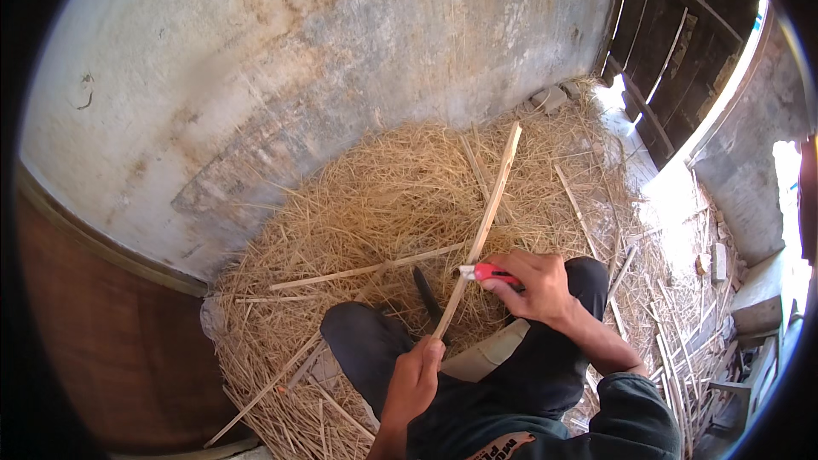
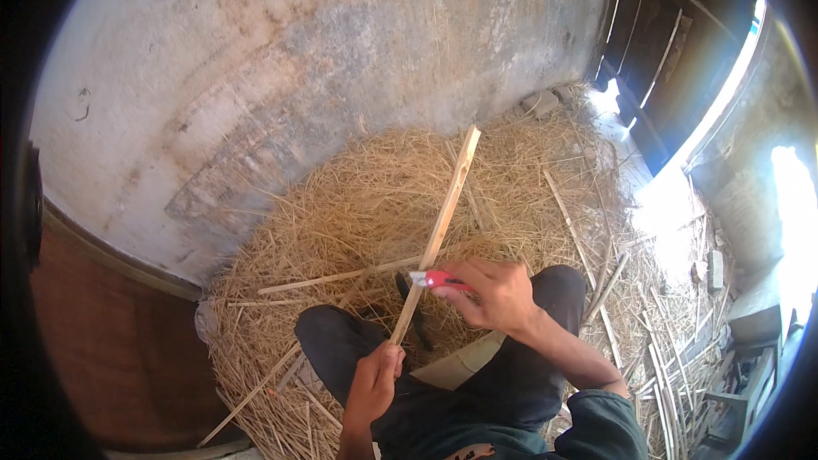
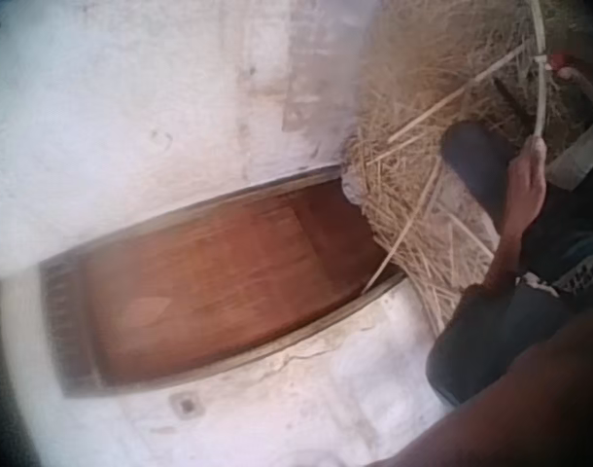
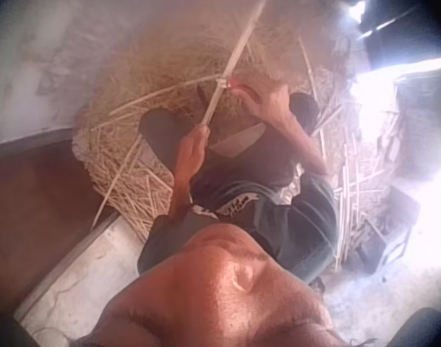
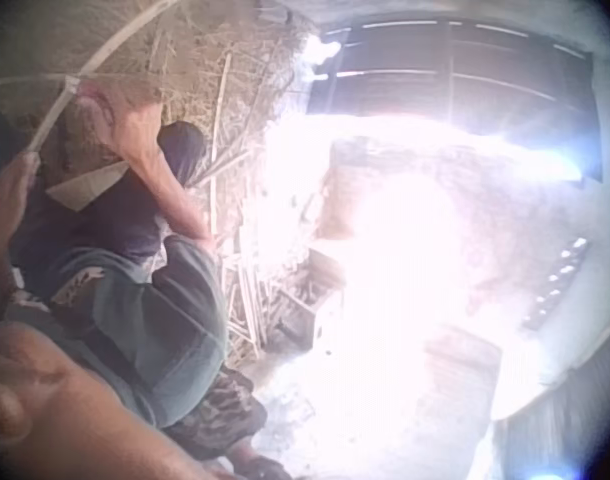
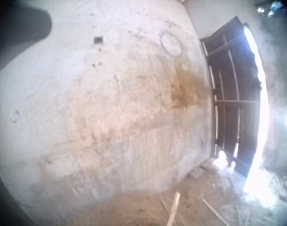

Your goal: The person sits on a straw-covered floor and uses a red utility knife to shave and smooth a long, thin wooden stick. They hold the stick with their left hand and scrape the blade along its length to remove splinters and shape the surface. Later, they switch to a larger black knife to continue refining the wood.

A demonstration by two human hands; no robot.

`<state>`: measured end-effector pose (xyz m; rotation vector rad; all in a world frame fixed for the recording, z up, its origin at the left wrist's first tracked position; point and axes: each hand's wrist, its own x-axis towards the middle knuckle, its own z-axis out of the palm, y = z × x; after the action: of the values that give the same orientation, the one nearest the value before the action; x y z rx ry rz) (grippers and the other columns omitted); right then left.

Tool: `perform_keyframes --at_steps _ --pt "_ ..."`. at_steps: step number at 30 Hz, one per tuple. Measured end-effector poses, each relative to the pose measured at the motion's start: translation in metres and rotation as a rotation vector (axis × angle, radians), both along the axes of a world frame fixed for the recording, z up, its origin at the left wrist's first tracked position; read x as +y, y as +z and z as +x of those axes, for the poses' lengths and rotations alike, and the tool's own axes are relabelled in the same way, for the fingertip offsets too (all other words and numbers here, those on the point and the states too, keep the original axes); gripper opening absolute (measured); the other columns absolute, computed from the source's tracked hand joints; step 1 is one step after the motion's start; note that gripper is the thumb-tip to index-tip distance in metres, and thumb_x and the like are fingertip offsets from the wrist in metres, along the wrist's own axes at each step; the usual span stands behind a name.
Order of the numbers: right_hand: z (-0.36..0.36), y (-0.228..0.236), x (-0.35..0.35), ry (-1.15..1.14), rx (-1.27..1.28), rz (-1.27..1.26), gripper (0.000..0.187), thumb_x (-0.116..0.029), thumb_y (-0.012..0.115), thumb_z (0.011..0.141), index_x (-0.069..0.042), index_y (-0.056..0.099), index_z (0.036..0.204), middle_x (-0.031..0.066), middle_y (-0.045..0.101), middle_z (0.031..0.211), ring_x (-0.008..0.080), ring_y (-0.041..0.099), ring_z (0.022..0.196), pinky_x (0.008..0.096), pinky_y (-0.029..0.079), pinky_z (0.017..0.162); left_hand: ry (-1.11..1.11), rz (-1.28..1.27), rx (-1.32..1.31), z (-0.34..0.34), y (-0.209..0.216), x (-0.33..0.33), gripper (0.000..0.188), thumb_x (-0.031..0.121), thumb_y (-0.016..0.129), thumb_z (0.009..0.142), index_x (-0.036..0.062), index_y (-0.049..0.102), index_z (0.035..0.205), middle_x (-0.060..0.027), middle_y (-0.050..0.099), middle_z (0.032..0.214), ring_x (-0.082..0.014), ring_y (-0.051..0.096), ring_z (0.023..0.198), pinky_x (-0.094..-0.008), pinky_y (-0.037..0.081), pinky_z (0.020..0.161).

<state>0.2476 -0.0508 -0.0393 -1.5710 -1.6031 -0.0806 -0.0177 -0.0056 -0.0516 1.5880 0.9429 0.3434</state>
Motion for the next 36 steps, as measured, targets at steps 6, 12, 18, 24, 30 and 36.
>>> perform_keyframes --at_steps 6,12,18,24,30,36 --pt "-0.02 -0.001 -0.003 0.009 -0.083 -0.016 0.029 -0.036 0.081 0.087 -0.014 0.076 0.105 0.0022 0.068 0.075 0.0223 0.066 0.056 0.0351 0.05 0.047 -0.011 0.129 0.018 0.007 0.005 0.004 0.047 0.036 0.037 0.114 0.0004 0.057 0.091 -0.0115 0.049 0.064 -0.0255 0.051 0.056 -0.0402 0.041 0.058" --pt "-0.018 0.004 -0.002 -0.058 -0.12 -0.025 0.028 -0.037 0.082 0.086 -0.015 0.077 0.103 0.0011 0.068 0.075 0.022 0.066 0.054 0.0345 0.05 0.047 -0.007 0.165 0.032 0.009 0.005 0.004 0.047 0.036 0.037 0.114 -0.0003 0.057 0.092 -0.0129 0.049 0.063 -0.028 0.052 0.055 -0.0419 0.041 0.058" --pt "-0.003 0.004 0.002 -0.1 -0.113 0.003 0.024 -0.034 0.082 0.087 -0.015 0.078 0.102 0.0025 0.07 0.076 0.0225 0.067 0.055 0.0345 0.05 0.047 -0.004 0.124 0.049 0.005 0.01 0.0 0.048 0.037 0.036 0.114 -0.0002 0.058 0.093 -0.0128 0.05 0.063 -0.0281 0.051 0.054 -0.0417 0.041 0.058" --pt "0.028 0.014 0.01 -0.207 -0.085 -0.002 0.022 -0.03 0.081 0.089 -0.015 0.081 0.105 0.0069 0.074 0.078 0.0215 0.069 0.057 0.0345 0.052 0.049 -0.019 0.069 0.06 -0.013 -0.001 -0.012 0.044 0.034 0.039 0.114 0.0003 0.057 0.092 -0.0102 0.048 0.063 -0.0225 0.05 0.054 -0.0388 0.041 0.056" --pt "0.115 0.011 0.019 -0.674 0.053 -0.027 0.028 -0.033 0.071 0.099 -0.008 0.08 0.106 0.0094 0.073 0.073 0.0224 0.067 0.057 0.0367 0.049 0.053 -0.085 -0.014 0.08 -0.04 -0.01 -0.023 0.042 0.032 0.042 0.114 -0.0009 0.056 0.092 -0.006 0.049 0.063 -0.0158 0.049 0.056 -0.0366 0.041 0.056" --pt "0.099 0.029 0.005 -0.437 0.215 0.019 0.024 -0.027 0.07 0.099 -0.005 0.076 0.107 0.0056 0.061 0.063 0.0108 0.053 0.055 0.032 0.042 0.052 0.094 -0.488 -0.077 -0.059 -0.023 -0.018 0.04 0.031 0.042 0.115 0.0021 0.055 0.09 0.0045 0.039 0.068 -0.0058 0.036 0.06 -0.0257 0.031 0.054"
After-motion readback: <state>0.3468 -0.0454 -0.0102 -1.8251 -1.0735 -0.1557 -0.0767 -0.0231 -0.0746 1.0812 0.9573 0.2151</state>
